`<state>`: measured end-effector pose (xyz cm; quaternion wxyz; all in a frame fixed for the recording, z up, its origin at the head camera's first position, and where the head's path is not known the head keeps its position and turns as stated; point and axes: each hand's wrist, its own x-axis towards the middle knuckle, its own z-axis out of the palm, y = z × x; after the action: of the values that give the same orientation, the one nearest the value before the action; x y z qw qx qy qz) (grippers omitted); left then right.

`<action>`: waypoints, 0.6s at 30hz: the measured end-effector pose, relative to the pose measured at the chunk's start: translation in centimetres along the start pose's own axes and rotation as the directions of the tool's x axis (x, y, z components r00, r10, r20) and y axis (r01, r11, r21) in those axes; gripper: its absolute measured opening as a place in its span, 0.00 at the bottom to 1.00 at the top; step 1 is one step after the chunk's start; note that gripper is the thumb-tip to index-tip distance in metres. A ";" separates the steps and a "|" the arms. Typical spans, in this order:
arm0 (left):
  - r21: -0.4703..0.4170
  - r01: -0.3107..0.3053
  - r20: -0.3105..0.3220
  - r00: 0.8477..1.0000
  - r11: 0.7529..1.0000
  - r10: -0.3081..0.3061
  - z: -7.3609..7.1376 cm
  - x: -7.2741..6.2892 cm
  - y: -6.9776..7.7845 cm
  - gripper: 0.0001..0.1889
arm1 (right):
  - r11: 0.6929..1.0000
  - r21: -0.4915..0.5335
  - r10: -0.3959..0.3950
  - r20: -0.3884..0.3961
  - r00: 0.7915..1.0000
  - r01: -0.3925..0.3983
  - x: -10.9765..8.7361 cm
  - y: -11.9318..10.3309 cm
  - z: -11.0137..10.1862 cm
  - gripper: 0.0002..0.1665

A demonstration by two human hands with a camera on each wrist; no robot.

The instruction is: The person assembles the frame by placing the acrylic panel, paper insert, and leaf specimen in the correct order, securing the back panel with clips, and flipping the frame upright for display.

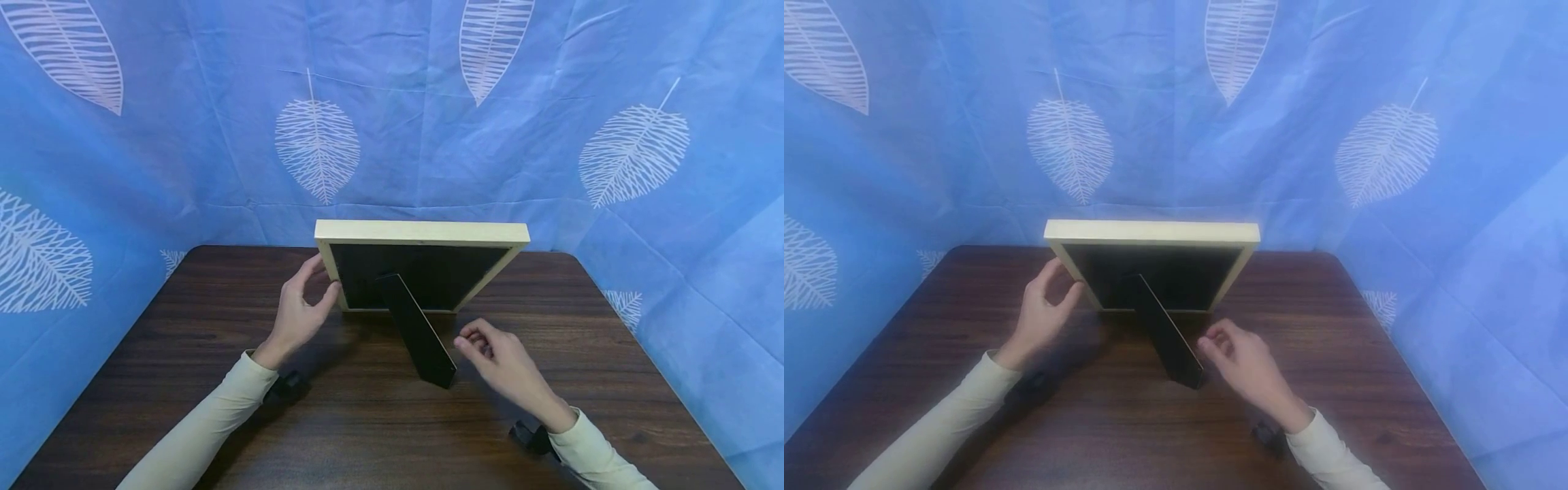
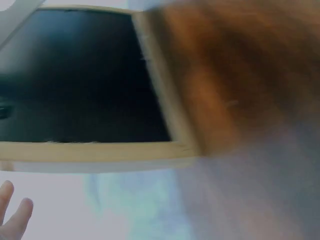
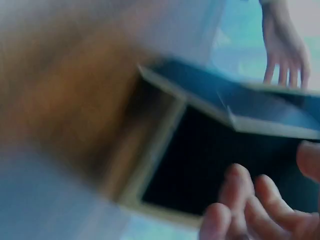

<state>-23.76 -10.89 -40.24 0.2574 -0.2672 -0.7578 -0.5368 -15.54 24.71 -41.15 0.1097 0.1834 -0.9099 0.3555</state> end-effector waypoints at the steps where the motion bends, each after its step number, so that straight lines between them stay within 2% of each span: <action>1: -0.012 -0.023 -0.012 1.000 1.000 0.023 -0.4 0.3 0.6 0.29 | 1.000 -0.008 -0.019 -0.070 0.997 0.019 0.3 -0.1 -0.9 0.10; 2: -0.023 -0.049 -0.027 0.998 0.999 0.048 -0.7 0.6 1.3 0.30 | 0.999 -0.017 -0.045 -0.151 0.988 0.043 0.7 -0.3 -1.9 0.10; 3: -0.035 -0.080 -0.042 0.996 0.996 0.078 -1.1 0.9 2.1 0.31 | 0.998 -0.028 -0.070 -0.237 0.969 0.065 1.0 -0.5 -3.0 0.10; 4: -0.040 -0.111 -0.056 0.993 0.993 0.108 -1.4 1.2 2.9 0.32 | 0.995 -0.041 -0.100 -0.324 0.941 0.091 1.5 -0.9 -4.0 0.12; 6: -0.055 -0.173 -0.081 0.982 0.983 0.168 -1.9 1.9 4.3 0.34 | 0.986 -0.063 -0.168 -0.476 0.863 0.157 2.3 -1.9 -6.0 0.16; 8: -0.070 -0.229 -0.093 0.971 0.971 0.222 -2.3 2.6 5.4 0.36 | 0.974 -0.082 -0.221 -0.563 0.796 0.212 2.9 -3.0 -7.5 0.23; 9: -0.075 -0.250 -0.099 0.965 0.965 0.242 -2.3 2.8 5.9 0.37 | 0.968 -0.090 -0.240 -0.583 0.776 0.232 3.2 -3.6 -8.1 0.27; 11: -0.073 -0.275 -0.110 0.957 0.959 0.267 -2.4 3.3 6.5 0.36 | 0.959 -0.110 -0.275 -0.590 0.759 0.262 3.7 -4.6 -8.8 0.31; 15: -0.066 -0.301 -0.135 0.947 0.951 0.290 -2.4 3.5 6.9 0.33 | 0.946 -0.165 -0.323 -0.555 0.767 0.279 4.7 -5.6 -9.0 0.31; 18: -0.066 -0.328 -0.153 0.937 0.942 0.315 -2.2 3.4 7.2 0.31 | 0.935 -0.187 -0.355 -0.544 0.760 0.302 5.3 -5.9 -8.8 0.28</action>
<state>-21.10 -10.53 -32.47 0.3821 -0.3605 -0.6588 -0.5385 -17.34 25.40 -29.50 0.4447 0.2205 -0.8034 0.3289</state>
